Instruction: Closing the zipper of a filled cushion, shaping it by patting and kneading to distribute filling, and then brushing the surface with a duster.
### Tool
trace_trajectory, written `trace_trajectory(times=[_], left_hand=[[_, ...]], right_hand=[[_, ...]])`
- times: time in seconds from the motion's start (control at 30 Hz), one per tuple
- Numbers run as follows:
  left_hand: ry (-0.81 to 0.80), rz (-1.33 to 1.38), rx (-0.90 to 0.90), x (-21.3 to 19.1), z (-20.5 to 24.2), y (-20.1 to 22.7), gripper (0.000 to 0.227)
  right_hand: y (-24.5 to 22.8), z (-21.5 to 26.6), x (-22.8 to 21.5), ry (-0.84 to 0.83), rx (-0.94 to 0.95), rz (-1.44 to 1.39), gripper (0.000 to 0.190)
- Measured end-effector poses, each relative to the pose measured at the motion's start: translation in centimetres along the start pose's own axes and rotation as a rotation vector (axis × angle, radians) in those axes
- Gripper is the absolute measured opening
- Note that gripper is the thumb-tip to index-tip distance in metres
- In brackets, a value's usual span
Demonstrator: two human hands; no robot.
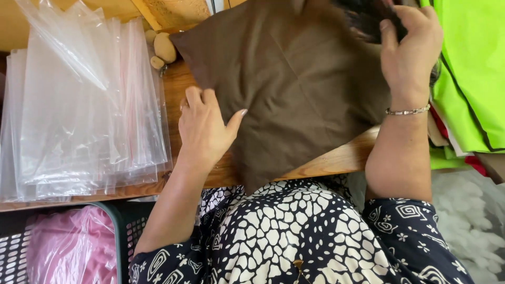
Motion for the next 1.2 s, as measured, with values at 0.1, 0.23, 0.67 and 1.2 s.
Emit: trace_trajectory(times=[0.1,0.23,0.67,1.2], left_hand=[[0.182,0.025,0.224,-0.8,0.1,2.3,0.061],[-0.156,0.075,0.192,5.1,-0.9,3.8,0.086],[0.079,-0.082,0.432,8.0,-0.3,4.5,0.050],[-0.148,0.435,0.426,-0.6,1.0,6.3,0.034]], right_hand=[[-7.4,-1.0,0.9,-0.110,-0.138,-0.197,0.024],[-15.3,1.2,4.2,-0.312,-0.278,-0.144,0.014],[4.8,2.0,2.6,-0.261,0.196,0.428,0.030],[-1.5,-0.2,0.2,-0.030,-0.138,-0.099,0.018]])
Point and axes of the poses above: each hand's wrist, its own z-axis away from the middle knuckle, its own x-axis out of the palm, y = z × x, the point moved 7 cm from there along -z, towards the middle knuckle, and after that the axes turned 11 degrees about -x, right-handed, at the moved point
